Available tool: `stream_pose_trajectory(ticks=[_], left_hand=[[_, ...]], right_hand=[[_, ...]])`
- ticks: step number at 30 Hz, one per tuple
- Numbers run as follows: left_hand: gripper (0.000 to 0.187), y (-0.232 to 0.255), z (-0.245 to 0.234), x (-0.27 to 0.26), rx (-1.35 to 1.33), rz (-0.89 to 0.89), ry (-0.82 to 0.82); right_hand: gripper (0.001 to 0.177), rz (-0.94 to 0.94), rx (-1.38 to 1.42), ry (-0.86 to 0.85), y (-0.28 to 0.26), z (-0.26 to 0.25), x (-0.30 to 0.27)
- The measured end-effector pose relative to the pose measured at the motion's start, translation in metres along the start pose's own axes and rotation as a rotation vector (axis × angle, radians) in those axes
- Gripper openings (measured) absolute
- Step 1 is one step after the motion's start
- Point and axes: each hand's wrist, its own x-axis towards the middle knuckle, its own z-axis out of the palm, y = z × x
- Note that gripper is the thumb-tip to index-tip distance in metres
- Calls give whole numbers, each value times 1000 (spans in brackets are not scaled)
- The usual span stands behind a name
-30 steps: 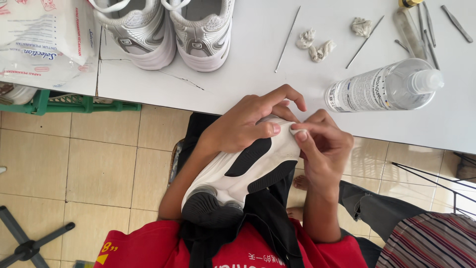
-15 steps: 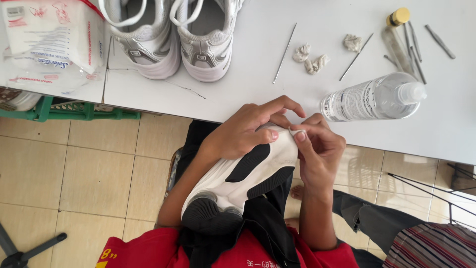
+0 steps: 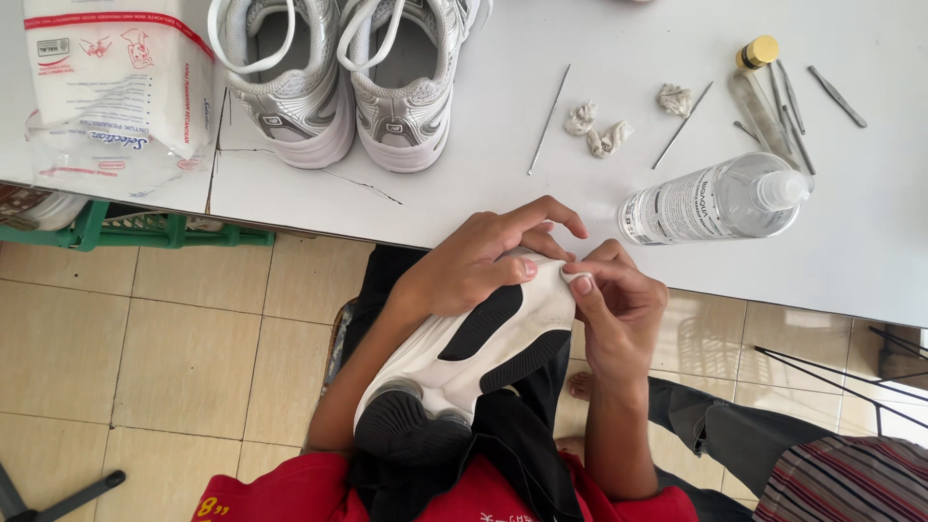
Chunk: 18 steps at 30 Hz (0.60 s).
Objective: The person cleans the sole of a white and black sneaker using a small white cloth. They hold the shoe in their left hand and rub the bottom surface with the cloth in their right hand, focusing on the black rubber sections.
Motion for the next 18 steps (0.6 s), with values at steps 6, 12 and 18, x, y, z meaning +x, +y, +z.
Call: stream_pose_trajectory(ticks=[6, 12, 18], left_hand=[[59, 3, 0, -1, -11, 6, 3], [60, -2, -1, 0, -6, 19, -10], [59, -3, -4, 0, -19, 18, -10]], right_hand=[[14, -35, -19, 16, -5, 10, -5], [8, 3, 19, -103, -12, -8, -22], [8, 7, 14, -61, -15, 2, -14]])
